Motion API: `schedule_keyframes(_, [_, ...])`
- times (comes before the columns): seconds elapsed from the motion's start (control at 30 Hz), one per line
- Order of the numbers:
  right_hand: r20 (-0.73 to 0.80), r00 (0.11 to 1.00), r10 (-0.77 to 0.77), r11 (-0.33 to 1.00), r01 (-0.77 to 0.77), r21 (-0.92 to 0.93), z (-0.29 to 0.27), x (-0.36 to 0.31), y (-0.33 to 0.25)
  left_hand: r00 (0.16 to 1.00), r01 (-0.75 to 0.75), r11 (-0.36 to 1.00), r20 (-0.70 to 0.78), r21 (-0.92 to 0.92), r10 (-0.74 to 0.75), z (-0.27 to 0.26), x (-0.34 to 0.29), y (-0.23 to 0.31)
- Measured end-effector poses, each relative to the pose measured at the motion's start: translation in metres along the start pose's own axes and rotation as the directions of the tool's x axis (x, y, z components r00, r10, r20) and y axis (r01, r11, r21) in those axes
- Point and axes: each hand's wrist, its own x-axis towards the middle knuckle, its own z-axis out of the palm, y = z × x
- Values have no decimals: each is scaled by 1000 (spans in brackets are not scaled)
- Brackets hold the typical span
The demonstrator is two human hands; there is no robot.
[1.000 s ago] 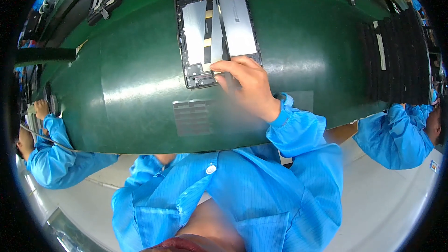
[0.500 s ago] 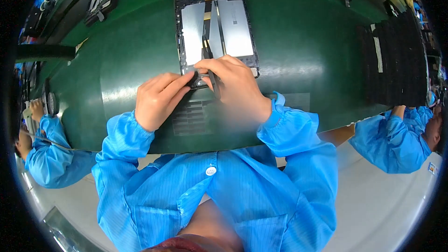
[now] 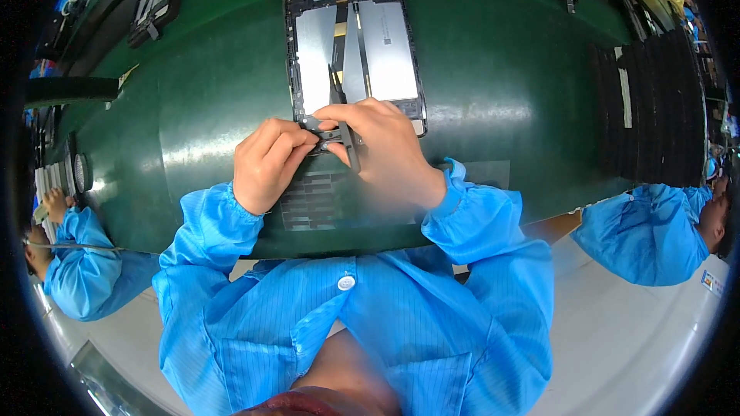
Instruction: The person assembles internal components of electronic tablet devices by manipulating internal cables and screen assemblies with tweezers.
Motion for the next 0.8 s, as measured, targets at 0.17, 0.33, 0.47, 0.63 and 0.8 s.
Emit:
schedule_keyframes(0.17, [14,999,49,999,-49,22,0,1,0,996,-33,992,-86,-120,22,7,3,-1])
schedule_keyframes(0.33, [8,997,80,994,-80,74,-3,3,-3,937,346,838,110,-422,-331,3,-3,5])
schedule_keyframes(0.47, [7,994,106,991,-106,76,-2,3,-4,895,444,783,167,-436,-414,1,-4,3])
schedule_keyframes(0.63, [-12,995,99,992,-98,82,0,1,-4,960,278,890,73,-362,-270,-7,3,7])
schedule_keyframes(0.8, [-21,996,87,994,-86,66,1,0,-4,962,263,906,26,-332,-270,-4,1,7])
